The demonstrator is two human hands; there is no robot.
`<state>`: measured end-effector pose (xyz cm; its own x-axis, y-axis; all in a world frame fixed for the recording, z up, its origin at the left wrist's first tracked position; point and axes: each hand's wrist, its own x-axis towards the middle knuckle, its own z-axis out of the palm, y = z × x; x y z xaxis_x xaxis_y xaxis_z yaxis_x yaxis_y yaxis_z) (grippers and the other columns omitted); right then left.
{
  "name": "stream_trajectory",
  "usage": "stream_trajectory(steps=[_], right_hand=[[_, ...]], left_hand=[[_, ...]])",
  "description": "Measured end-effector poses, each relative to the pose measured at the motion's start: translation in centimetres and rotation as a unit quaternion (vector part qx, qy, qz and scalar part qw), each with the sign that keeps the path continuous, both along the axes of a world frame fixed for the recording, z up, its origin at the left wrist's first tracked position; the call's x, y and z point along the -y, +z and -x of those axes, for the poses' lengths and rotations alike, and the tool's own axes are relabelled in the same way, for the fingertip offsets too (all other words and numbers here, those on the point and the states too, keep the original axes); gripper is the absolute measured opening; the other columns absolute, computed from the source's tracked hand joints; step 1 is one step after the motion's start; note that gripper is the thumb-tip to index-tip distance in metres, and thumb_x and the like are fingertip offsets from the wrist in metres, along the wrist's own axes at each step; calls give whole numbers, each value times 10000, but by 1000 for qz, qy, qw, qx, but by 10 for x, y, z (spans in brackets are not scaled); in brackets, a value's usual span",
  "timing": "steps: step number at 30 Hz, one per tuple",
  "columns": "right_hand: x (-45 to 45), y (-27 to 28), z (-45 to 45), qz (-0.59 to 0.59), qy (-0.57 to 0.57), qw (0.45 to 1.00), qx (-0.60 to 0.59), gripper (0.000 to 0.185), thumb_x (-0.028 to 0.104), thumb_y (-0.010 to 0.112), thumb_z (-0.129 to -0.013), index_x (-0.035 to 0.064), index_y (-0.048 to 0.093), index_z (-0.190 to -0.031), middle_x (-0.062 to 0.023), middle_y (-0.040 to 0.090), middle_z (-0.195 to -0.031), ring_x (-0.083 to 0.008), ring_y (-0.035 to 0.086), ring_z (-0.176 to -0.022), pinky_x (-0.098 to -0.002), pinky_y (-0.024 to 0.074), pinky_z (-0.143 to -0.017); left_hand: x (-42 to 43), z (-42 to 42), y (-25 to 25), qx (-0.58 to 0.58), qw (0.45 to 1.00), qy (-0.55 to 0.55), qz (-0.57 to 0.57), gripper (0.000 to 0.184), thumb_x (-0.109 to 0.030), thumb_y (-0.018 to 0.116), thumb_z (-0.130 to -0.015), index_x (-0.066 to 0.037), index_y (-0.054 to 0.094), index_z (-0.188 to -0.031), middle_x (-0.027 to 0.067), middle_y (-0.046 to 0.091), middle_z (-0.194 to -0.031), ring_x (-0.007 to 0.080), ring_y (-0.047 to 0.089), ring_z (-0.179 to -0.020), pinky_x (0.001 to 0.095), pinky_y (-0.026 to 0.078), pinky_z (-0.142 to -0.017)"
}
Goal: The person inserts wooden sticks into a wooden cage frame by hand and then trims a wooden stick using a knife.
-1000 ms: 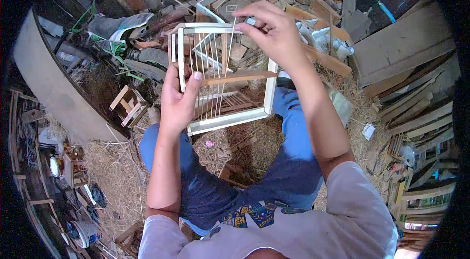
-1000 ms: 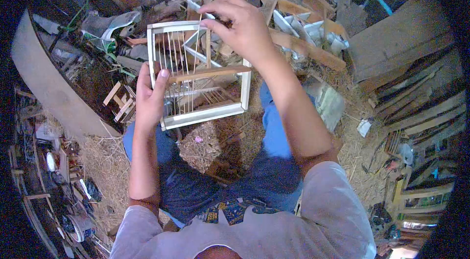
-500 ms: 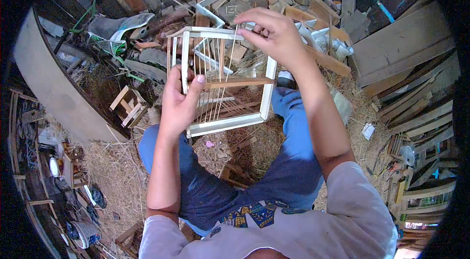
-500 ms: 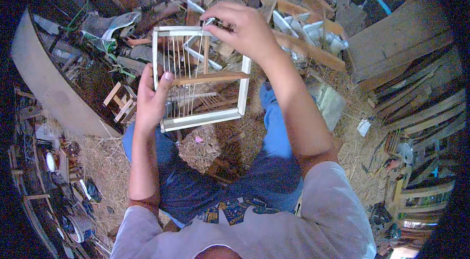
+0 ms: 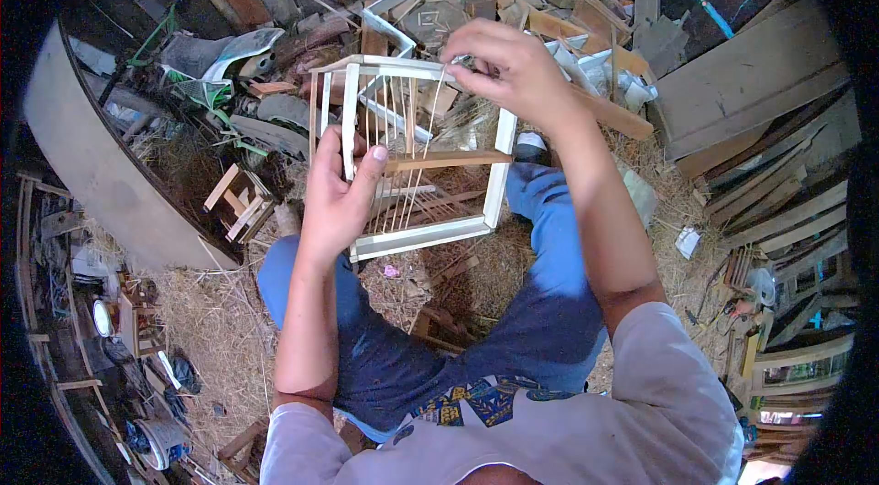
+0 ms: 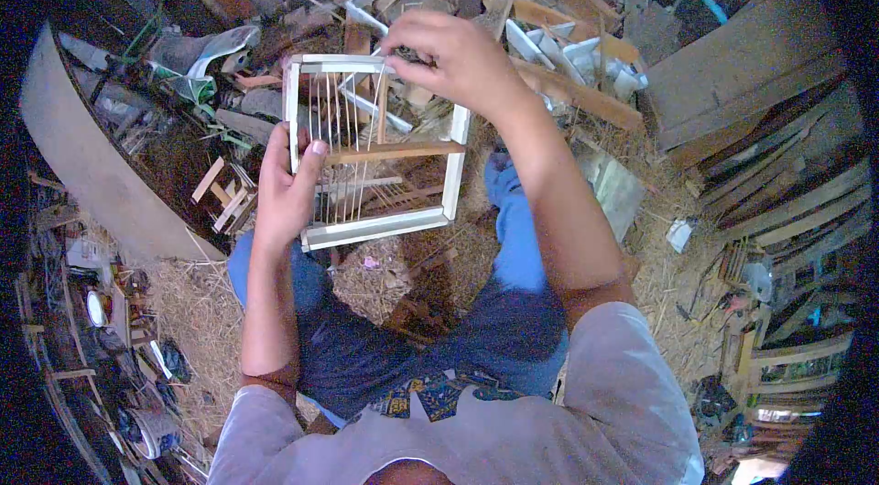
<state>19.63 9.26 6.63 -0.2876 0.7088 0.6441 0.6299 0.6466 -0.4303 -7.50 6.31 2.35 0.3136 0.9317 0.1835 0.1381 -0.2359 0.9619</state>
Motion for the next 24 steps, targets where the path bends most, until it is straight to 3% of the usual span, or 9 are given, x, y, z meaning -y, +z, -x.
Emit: stream_trajectory(steps=[5,10,12,14,16,18,20,22,24], right_hand=[[4,-1,0,-17,-9,1000,17,129,99,739,-840,65,691,-955,-37,668,-965,-147,570,-666,-279,480,-613],[10,4,4,-8,-31,999,27,131,91,738,-825,64,684,-941,-42,670,-956,-160,599,-697,-285,494,-622],[9,3,5,-11,-31,999,27,131,86,737,-818,65,681,-934,-45,672,-955,-164,610,-707,-286,500,-626],[8,1,7,-61,-36,997,33,141,176,726,-813,77,667,-894,-70,657,-938,-270,673,-781,-370,549,-684],[8,0,10,-60,-50,996,36,144,171,731,-796,79,658,-880,-67,657,-929,-274,675,-784,-375,551,-690],[10,0,14,-59,-65,995,39,149,165,736,-779,81,650,-866,-65,657,-920,-278,677,-787,-381,553,-695],[12,1,18,-73,-83,993,36,127,82,739,-779,74,649,-868,-39,661,-886,-206,645,-695,-308,519,-604],[11,-2,21,-110,-90,989,41,132,80,744,-770,78,645,-857,-40,656,-875,-217,647,-694,-316,518,-600],[11,-3,24,-149,-98,983,46,138,77,749,-760,81,641,-846,-41,652,-865,-229,649,-694,-324,518,-595]], left_hand=[[2,0,0,-12,1000,2,-26,195,-148,651,-968,-33,499,-1009,8,543,-849,69,490,-802,246,433,-725],[7,-3,6,-3,1000,7,-28,192,-139,647,-967,-23,502,-1012,17,550,-856,74,499,-809,246,438,-731],[7,2,2,-25,1000,-4,9,281,-150,597,-994,-10,532,-1229,35,637,-1040,91,550,-948,256,444,-852],[7,1,2,-14,1000,-6,2,280,-150,594,-996,-11,530,-1230,30,632,-1030,88,546,-938,254,444,-842],[8,0,3,-4,1000,-8,-6,279,-151,592,-997,-12,528,-1230,25,628,-1019,85,542,-929,253,444,-832],[9,0,5,-7,1000,6,-11,190,-139,641,-970,-23,504,-1031,0,529,-822,72,482,-759,248,432,-675],[9,0,5,-5,1000,10,-22,189,-141,640,-971,-24,504,-1029,-2,525,-820,71,476,-754,249,429,-667],[10,1,5,-3,999,13,-33,188,-144,638,-972,-24,504,-1026,-4,521,-818,70,470,-748,251,427,-660],[11,4,4,-27,999,9,-22,209,-158,595,-994,-24,529,-1141,-13,557,-908,62,477,-819,238,419,-734]])
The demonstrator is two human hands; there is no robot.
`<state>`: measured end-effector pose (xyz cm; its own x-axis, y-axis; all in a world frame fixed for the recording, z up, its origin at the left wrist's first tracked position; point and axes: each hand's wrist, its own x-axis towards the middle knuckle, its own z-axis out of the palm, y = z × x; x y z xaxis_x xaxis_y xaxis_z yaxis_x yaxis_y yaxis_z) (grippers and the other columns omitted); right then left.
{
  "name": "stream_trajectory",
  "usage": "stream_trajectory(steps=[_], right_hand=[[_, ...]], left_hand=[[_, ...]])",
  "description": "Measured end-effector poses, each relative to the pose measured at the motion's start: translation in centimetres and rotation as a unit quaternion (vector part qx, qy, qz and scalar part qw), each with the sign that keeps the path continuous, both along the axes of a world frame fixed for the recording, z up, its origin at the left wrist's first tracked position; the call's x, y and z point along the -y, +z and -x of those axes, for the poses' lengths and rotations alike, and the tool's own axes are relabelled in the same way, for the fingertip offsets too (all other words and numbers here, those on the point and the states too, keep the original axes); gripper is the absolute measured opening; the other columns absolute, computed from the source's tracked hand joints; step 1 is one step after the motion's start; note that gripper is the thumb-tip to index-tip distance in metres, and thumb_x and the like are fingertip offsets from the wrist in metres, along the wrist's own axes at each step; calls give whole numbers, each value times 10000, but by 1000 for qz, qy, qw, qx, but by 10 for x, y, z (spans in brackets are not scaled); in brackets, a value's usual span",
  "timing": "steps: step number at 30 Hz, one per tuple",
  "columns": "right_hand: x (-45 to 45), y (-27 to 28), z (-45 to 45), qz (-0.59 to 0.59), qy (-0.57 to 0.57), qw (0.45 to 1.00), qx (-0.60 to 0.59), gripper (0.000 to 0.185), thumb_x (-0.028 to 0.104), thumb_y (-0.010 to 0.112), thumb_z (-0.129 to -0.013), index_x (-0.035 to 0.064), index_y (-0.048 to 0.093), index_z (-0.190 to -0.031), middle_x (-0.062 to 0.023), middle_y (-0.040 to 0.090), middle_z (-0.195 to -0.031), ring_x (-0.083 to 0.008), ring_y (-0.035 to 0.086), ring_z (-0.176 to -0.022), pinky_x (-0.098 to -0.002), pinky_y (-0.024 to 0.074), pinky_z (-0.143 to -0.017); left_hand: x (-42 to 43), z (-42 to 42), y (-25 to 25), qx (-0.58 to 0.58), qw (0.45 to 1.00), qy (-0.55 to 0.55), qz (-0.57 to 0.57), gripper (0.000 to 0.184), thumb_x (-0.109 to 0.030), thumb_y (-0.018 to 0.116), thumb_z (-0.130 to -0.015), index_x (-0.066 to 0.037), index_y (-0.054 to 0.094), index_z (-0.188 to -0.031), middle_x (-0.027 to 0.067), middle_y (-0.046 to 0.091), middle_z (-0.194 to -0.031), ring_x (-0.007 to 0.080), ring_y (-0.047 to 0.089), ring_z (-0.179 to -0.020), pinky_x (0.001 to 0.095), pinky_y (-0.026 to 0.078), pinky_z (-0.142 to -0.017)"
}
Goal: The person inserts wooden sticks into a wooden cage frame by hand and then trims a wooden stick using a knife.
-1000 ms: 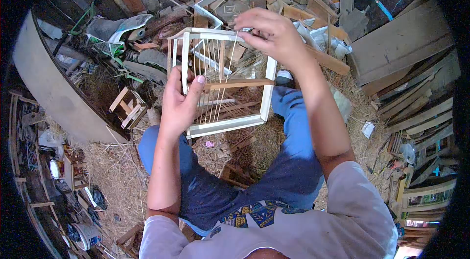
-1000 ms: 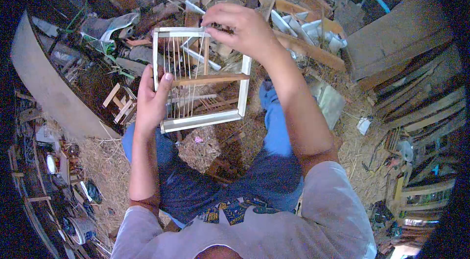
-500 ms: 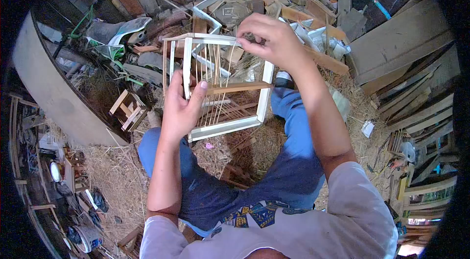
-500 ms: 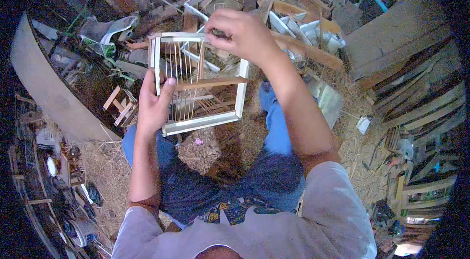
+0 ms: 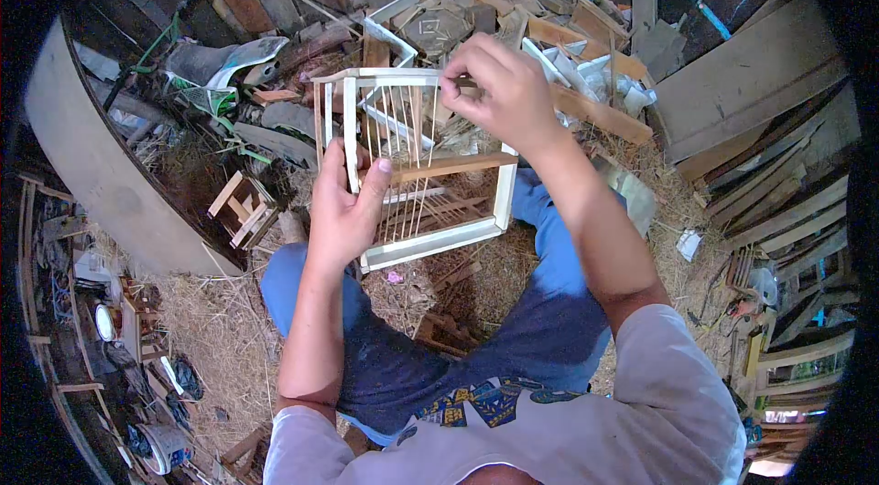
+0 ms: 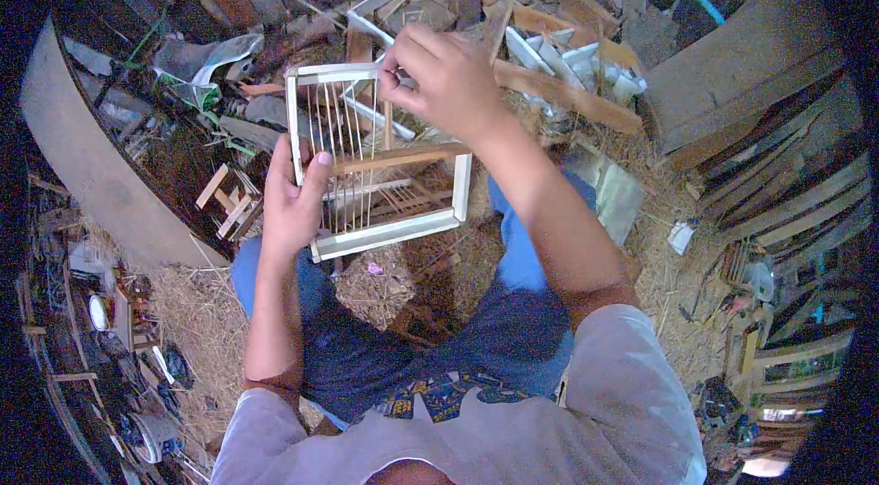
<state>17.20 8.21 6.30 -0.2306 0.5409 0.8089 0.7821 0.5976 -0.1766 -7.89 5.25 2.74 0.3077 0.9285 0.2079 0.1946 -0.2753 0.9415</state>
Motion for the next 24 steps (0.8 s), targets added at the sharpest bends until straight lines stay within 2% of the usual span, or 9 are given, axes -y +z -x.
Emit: stream_trajectory(steps=[1,3,6,10,12,16,18,22,24], right_hand=[[1,0,2,-9,-5,1000,-3,148,75,756,-749,81,646,-847,-49,649,-859,-239,649,-702,-333,519,-604],[0,2,3,-21,-9,1000,-4,158,73,762,-738,81,650,-849,-56,646,-853,-249,649,-711,-341,521,-613],[-1,7,-5,-26,28,999,21,156,74,768,-759,74,665,-877,-71,648,-866,-252,652,-774,-341,525,-655],[6,15,-12,84,72,994,-4,130,48,739,-830,40,675,-942,-101,644,-924,-258,640,-868,-343,518,-736],[6,13,-16,104,84,991,-13,130,112,700,-837,78,667,-958,-68,636,-942,-280,630,-908,-389,485,-794],[5,13,-21,109,96,989,10,144,82,679,-849,80,671,-993,-69,636,-951,-282,628,-920,-394,486,-808],[8,16,-22,119,109,986,30,146,-25,643,-870,30,671,-1003,-103,612,-958,-280,624,-911,-366,495,-799],[13,19,-29,166,100,980,46,135,-21,631,-882,32,665,-1001,-105,587,-955,-277,615,-924,-357,489,-809],[14,19,-33,241,130,960,51,109,-3,619,-897,31,659,-993,-106,571,-974,-271,602,-953,-357,483,-828]], left_hand=[[0,0,1,0,1000,0,-1,209,-158,595,-994,-24,529,-1141,-13,557,-908,62,477,-819,238,419,-734],[0,-1,2,31,999,4,19,189,-167,626,-983,-24,509,-1026,-6,526,-832,69,471,-764,244,424,-677],[-3,2,1,60,997,-8,47,196,-183,624,-988,-26,514,-1025,-6,533,-841,67,476,-786,241,422,-705],[-6,6,-1,79,994,-1,73,191,-193,622,-991,-39,512,-1017,-10,526,-839,62,469,-802,242,417,-730],[-9,9,-6,80,994,-4,74,186,-190,622,-990,-44,509,-1010,-14,520,-836,60,464,-792,238,413,-719],[-9,9,-5,73,994,-19,85,181,-180,627,-983,-54,498,-991,-24,503,-835,51,452,-769,222,396,-689],[-9,9,-6,71,995,-14,75,179,-175,629,-981,-53,499,-994,-26,504,-833,49,453,-762,221,394,-679],[-12,10,-7,54,998,-11,44,176,-162,634,-976,-41,514,-1020,-22,526,-834,49,469,-756,223,403,-668],[-13,12,-5,49,998,-25,39,191,-162,642,-973,-27,530,-1050,-10,558,-859,52,490,-770,222,414,-674]])
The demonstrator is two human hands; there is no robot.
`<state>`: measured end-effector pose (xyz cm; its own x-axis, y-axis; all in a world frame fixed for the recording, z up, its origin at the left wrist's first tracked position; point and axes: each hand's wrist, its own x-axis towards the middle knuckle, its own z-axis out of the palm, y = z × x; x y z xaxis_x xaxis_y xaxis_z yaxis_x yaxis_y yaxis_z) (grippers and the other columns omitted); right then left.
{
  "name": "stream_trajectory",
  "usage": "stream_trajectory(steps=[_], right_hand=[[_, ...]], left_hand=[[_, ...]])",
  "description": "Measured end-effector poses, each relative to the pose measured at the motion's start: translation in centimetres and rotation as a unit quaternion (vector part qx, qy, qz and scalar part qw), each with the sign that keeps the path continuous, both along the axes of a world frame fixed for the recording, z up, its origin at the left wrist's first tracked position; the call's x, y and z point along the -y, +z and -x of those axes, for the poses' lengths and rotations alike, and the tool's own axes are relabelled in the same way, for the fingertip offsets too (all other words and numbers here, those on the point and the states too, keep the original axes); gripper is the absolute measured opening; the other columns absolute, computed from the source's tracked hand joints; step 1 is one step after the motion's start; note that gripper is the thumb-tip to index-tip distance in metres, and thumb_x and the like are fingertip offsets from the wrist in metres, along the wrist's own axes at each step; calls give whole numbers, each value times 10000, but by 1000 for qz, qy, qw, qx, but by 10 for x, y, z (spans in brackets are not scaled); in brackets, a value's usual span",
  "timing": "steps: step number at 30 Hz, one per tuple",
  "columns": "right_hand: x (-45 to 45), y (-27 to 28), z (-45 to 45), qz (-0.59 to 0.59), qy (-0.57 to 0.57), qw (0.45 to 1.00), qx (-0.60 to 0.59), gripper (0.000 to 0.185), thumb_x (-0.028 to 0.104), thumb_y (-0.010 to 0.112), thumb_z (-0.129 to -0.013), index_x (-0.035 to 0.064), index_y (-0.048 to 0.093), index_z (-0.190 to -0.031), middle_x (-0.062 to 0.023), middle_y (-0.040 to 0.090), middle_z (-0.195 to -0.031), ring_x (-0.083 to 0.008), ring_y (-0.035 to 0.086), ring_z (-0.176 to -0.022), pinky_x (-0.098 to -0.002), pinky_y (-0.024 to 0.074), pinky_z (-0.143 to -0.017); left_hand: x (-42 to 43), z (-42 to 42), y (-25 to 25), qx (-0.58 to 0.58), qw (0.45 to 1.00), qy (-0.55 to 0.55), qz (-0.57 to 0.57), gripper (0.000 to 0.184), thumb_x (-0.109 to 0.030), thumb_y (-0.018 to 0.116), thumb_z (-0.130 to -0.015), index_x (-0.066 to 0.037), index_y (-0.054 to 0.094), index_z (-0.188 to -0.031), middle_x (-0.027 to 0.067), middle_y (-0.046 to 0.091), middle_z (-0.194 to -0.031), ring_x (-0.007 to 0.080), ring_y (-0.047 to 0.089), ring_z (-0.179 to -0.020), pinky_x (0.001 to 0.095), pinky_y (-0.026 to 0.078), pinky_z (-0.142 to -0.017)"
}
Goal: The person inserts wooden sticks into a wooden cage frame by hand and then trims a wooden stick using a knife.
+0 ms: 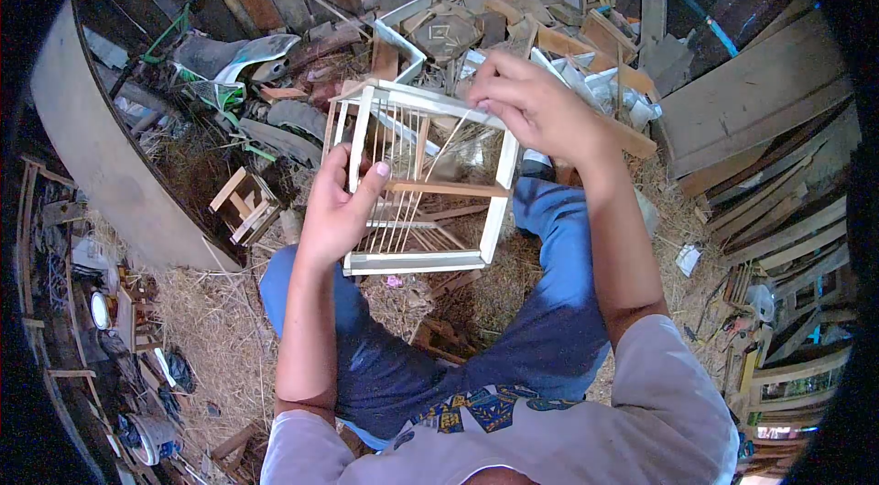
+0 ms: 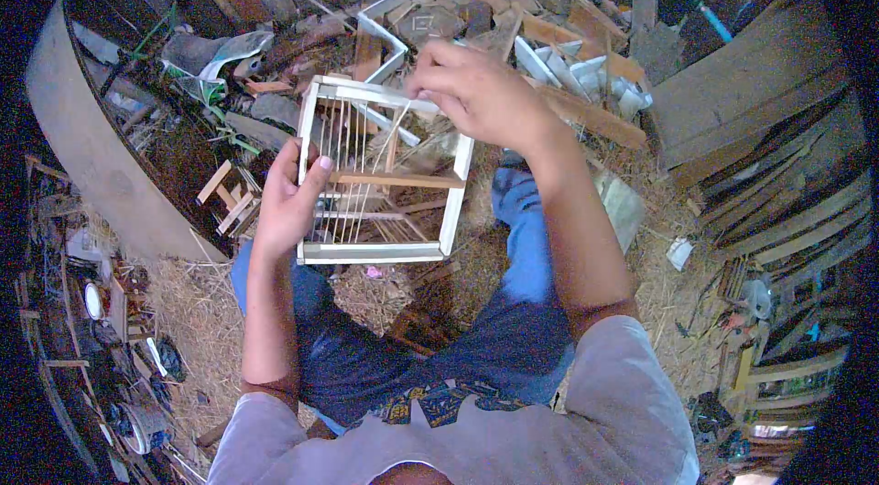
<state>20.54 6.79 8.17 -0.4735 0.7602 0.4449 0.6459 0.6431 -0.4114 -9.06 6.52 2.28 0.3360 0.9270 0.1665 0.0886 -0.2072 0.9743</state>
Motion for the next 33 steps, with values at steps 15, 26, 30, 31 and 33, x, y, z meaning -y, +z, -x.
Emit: stream_trajectory(steps=[15,26,30,31,33], right_hand=[[8,-6,-30,237,137,961,-29,54,57,624,-910,22,648,-944,-69,570,-982,-209,568,-960,-343,448,-876],[15,-9,-33,291,162,938,-98,77,103,683,-896,32,687,-926,-58,619,-925,-205,588,-971,-348,444,-906],[18,-8,-36,185,100,977,-28,62,103,689,-878,56,705,-915,-72,643,-941,-245,596,-984,-372,452,-912],[19,-10,-36,184,101,977,-29,62,103,689,-878,56,705,-915,-72,643,-941,-245,596,-984,-372,452,-912],[19,-15,-36,116,47,991,49,60,99,691,-854,81,711,-907,-70,646,-916,-272,585,-974,-387,455,-901]], left_hand=[[-3,-1,-25,-60,987,-90,122,282,-253,599,-997,-12,593,-1143,-12,607,-925,68,520,-808,233,431,-734],[1,-10,-27,-38,979,-126,156,218,-265,632,-987,-52,595,-1019,-54,547,-812,38,447,-741,230,372,-647],[4,-12,-28,-61,981,-128,134,211,-257,625,-990,-52,594,-1027,-48,557,-821,39,454,-744,235,380,-646],[7,-14,-28,-42,982,-112,145,210,-254,624,-990,-51,591,-1031,-49,557,-823,38,455,-743,233,383,-649],[7,-14,-27,-37,985,-99,137,209,-248,623,-990,-48,587,-1042,-50,559,-831,37,461,-743,227,391,-655]])
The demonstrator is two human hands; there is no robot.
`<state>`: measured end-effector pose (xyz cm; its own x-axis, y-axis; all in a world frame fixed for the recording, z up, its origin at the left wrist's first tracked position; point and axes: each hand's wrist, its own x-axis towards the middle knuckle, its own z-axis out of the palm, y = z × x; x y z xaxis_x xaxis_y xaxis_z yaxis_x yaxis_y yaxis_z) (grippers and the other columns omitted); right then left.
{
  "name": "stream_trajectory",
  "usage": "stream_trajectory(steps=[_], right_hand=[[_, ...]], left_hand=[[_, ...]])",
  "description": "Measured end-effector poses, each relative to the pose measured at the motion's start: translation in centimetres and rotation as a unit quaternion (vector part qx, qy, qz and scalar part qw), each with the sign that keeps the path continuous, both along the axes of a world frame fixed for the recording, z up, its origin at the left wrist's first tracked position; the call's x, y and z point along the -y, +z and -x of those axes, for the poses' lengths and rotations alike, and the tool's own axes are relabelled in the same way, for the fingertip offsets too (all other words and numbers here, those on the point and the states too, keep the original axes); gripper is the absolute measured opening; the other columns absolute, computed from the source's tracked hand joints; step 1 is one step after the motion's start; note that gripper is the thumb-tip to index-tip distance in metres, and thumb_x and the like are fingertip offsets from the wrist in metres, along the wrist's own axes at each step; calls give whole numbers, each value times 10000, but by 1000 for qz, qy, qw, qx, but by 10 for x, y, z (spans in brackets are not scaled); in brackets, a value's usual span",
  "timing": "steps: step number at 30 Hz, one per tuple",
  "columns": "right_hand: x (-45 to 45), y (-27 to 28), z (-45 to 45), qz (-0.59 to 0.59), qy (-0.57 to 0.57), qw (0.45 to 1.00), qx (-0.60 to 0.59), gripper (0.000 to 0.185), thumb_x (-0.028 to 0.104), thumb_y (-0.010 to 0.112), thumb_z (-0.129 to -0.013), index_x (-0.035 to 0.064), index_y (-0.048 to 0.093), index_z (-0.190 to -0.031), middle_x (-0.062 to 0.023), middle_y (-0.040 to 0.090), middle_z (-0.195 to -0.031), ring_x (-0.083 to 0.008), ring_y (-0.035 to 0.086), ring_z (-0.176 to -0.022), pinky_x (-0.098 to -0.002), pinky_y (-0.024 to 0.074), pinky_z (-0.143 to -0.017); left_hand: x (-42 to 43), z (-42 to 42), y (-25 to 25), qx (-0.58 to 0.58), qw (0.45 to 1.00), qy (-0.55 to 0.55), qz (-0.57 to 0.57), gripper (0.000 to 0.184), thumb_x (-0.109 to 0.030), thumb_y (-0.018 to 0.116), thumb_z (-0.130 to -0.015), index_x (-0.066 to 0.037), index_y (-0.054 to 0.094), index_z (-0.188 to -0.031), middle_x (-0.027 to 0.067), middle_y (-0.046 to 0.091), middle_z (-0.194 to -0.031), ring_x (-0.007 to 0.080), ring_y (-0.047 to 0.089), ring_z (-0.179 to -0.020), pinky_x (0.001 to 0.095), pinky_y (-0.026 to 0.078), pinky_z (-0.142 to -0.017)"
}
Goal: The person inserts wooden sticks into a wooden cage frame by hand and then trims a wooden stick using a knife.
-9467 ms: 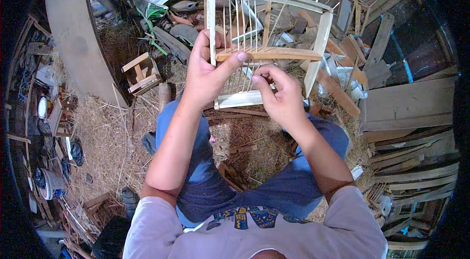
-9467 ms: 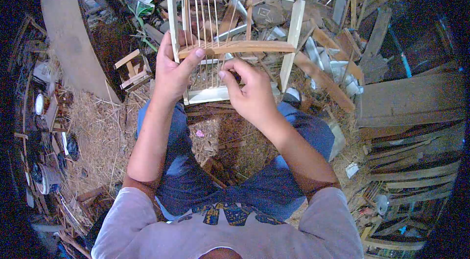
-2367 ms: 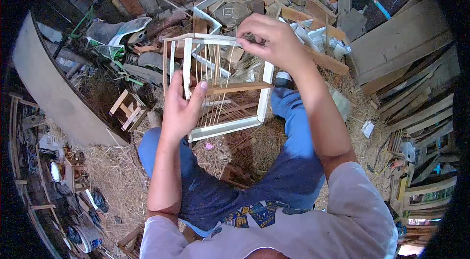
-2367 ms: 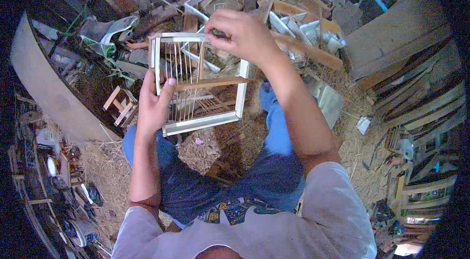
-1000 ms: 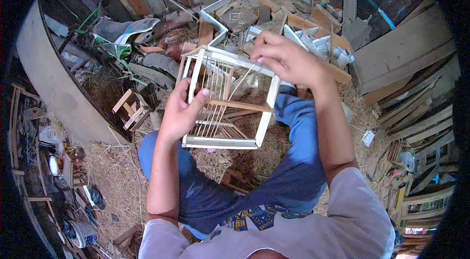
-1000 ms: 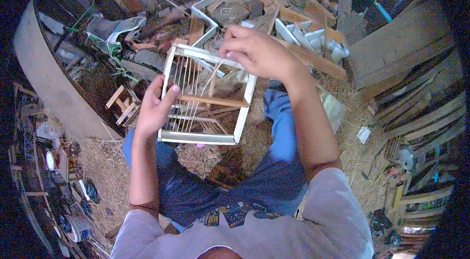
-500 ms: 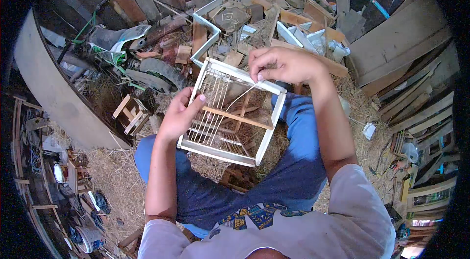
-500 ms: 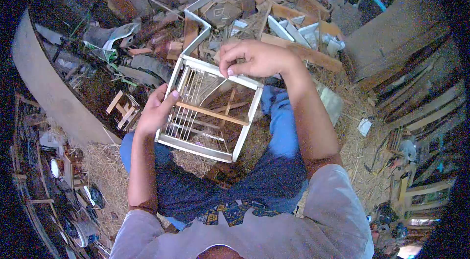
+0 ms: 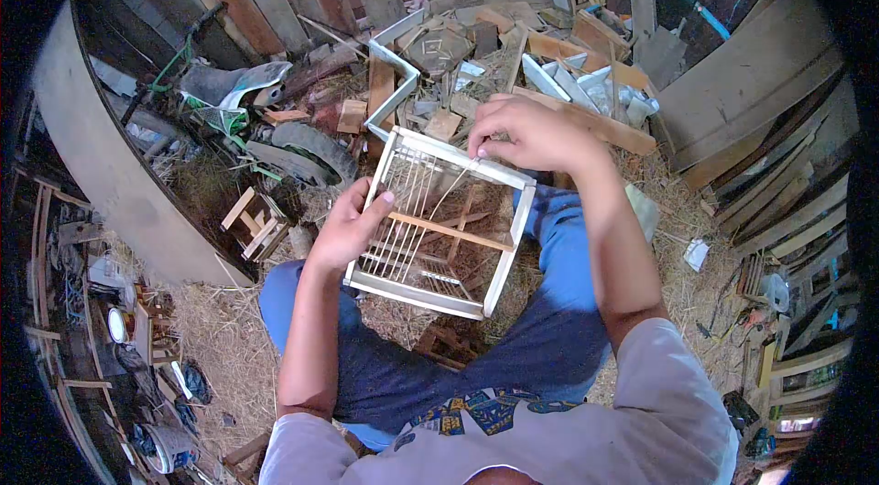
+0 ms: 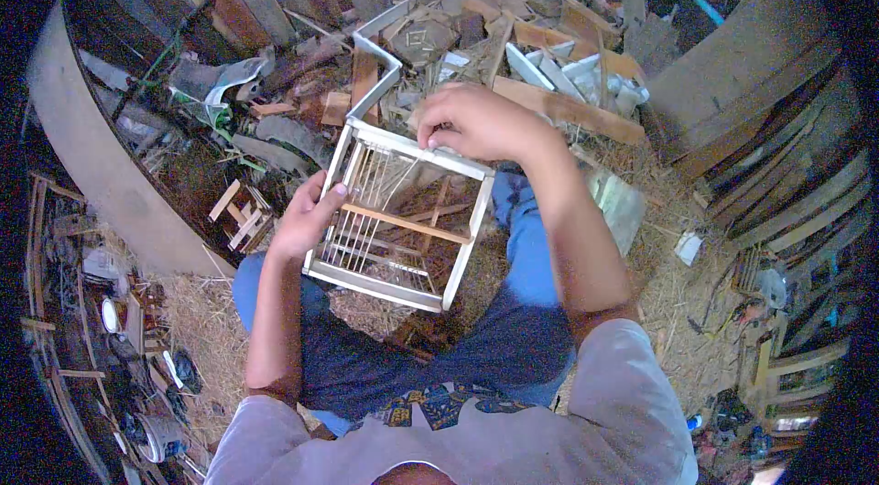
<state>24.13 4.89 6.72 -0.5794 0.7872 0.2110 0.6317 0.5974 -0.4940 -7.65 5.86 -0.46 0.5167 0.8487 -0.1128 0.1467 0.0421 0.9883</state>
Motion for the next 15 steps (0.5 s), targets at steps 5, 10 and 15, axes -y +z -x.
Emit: stream_trajectory(steps=[5,10,15], right_hand=[[7,4,8,-62,-28,997,48,53,112,689,-828,103,704,-878,-50,643,-877,-268,576,-954,-389,442,-898],[10,6,20,-78,-80,991,78,66,130,699,-815,105,692,-875,-43,655,-881,-258,576,-970,-403,418,-930],[1,0,26,46,-81,990,-109,70,94,672,-817,72,652,-880,-79,663,-888,-310,612,-889,-419,478,-798]], left_hand=[[1,0,2,-10,1000,-15,3,209,-252,617,-994,-49,589,-1037,-50,559,-829,35,458,-739,226,385,-647],[-2,3,3,-46,998,-34,3,321,-266,589,-997,-9,575,-1187,-6,619,-975,81,531,-905,267,442,-833],[-1,1,6,14,1000,-11,-1,214,-240,602,-1001,-33,590,-1053,-34,571,-843,42,468,-730,228,394,-635]])
